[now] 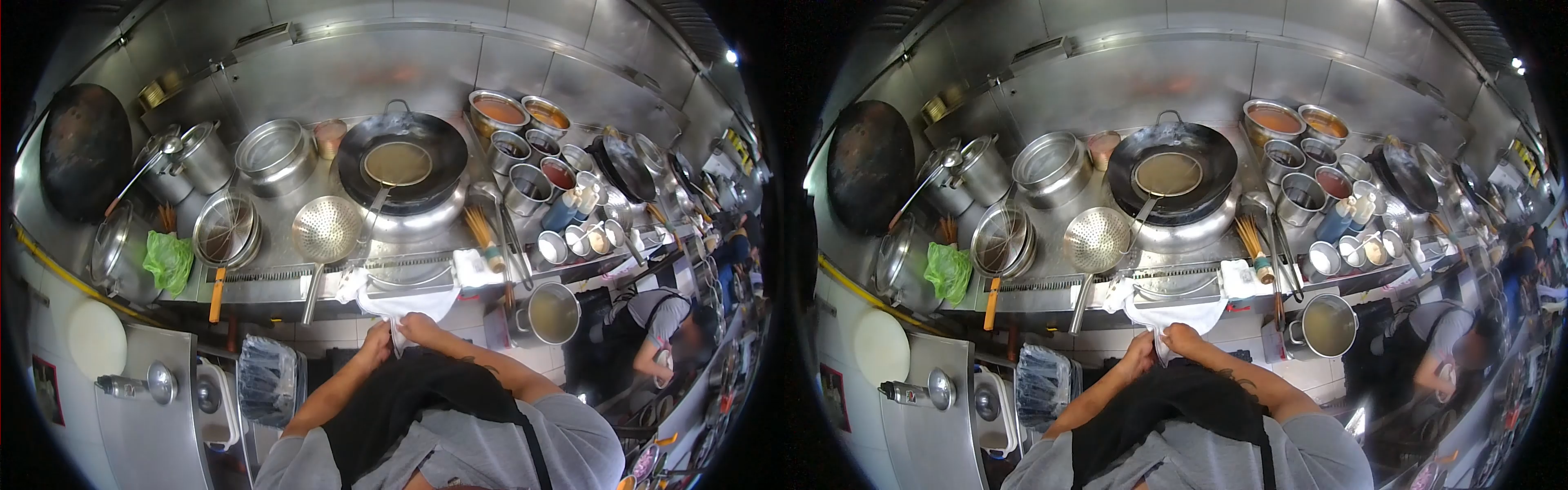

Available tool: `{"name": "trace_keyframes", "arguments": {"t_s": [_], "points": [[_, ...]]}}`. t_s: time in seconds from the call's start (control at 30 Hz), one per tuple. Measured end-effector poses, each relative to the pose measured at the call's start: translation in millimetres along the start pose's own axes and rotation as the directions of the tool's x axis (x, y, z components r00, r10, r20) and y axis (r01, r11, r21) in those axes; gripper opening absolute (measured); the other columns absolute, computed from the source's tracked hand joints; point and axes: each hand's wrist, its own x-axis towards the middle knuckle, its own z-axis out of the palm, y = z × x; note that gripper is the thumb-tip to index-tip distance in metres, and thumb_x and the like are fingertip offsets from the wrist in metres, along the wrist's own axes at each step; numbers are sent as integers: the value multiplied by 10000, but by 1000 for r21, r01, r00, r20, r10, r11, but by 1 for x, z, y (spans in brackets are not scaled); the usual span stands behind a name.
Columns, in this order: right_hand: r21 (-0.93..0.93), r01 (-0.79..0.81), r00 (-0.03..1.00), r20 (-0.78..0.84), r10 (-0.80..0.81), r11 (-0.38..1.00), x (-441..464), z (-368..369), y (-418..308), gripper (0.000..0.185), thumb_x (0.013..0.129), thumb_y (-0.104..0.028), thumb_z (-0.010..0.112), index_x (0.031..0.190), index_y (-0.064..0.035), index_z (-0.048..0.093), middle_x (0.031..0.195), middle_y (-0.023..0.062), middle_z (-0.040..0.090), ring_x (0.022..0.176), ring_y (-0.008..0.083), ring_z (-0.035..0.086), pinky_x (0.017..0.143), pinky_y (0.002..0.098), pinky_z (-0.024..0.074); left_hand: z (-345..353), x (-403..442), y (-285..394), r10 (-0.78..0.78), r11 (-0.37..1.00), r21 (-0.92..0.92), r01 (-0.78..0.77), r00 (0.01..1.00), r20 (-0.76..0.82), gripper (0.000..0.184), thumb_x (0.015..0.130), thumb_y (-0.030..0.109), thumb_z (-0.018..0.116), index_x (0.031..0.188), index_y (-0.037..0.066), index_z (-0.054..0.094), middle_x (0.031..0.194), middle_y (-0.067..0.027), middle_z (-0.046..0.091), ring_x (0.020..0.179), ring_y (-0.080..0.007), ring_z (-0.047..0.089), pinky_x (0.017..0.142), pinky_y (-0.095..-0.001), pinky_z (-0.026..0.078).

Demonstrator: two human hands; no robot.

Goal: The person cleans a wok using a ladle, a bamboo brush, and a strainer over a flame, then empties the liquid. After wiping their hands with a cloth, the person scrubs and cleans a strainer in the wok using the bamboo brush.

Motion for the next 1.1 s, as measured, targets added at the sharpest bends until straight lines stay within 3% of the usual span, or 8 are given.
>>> {"name": "trace_keyframes", "arguments": {"t_s": [0.6,0.7,0.73,0.8,0.83,0.93,1.03,1.1], "points": [[-271,-313,831,385,400,910,-158,-2,158,326,763,-286,590,909,-9,682,953,234,653,921,384,631,821,469,497,-211,-41,-74,-210,802,504,321,941,-265,183,842,256,638,872,76,616,701,-77,599,573,-186,586,473,-321,483],[-243,-322,834,385,395,915,-169,-6,168,311,762,-271,586,897,-10,687,940,240,655,906,390,635,824,469,499,-181,-55,-57,-338,212,882,422,878,-339,220,852,267,623,887,50,628,736,-117,641,570,-191,608,484,-331,501],[-226,-335,837,374,399,915,-174,-4,171,302,761,-263,584,887,-9,689,929,242,656,897,392,636,822,466,501,-172,-53,-46,-329,18,999,-30,944,34,239,865,275,603,892,39,628,722,-122,643,561,-186,606,485,-324,504],[-210,-345,853,336,399,915,-174,10,183,296,762,-257,582,886,-10,689,931,241,656,897,394,635,823,468,499,-140,-49,-18,-272,130,977,-170,941,200,262,879,307,585,885,48,622,707,-84,636,575,-165,602,485,-295,480],[-200,-355,866,297,402,913,-176,15,189,291,762,-251,579,885,-11,688,933,239,655,897,396,634,825,469,497,-94,-57,11,-217,434,890,137,975,-44,266,880,332,586,874,69,617,705,-42,626,597,-149,600,483,-274,452],[-98,-382,886,244,394,919,-173,11,175,286,773,-246,566,891,-14,686,939,237,655,900,403,630,825,476,490,-3,-55,85,213,524,827,-207,971,108,237,870,265,597,992,61,604,760,-47,645,656,-134,609,545,-252,468],[-6,-425,866,289,408,905,-178,17,174,290,772,-247,571,908,-15,681,945,238,652,910,408,625,825,483,483,83,-56,144,770,-268,875,-404,455,447,361,849,203,611,1123,-21,544,1004,-256,569,922,-401,567,798,-431,465],[3,-454,847,312,431,891,-189,14,164,300,773,-260,578,905,-11,679,938,240,652,913,407,624,819,483,483,127,-54,179,760,-454,856,-247,394,517,464,825,201,630,1196,-37,482,1068,-261,533,975,-416,547,836,-450,455]]}}
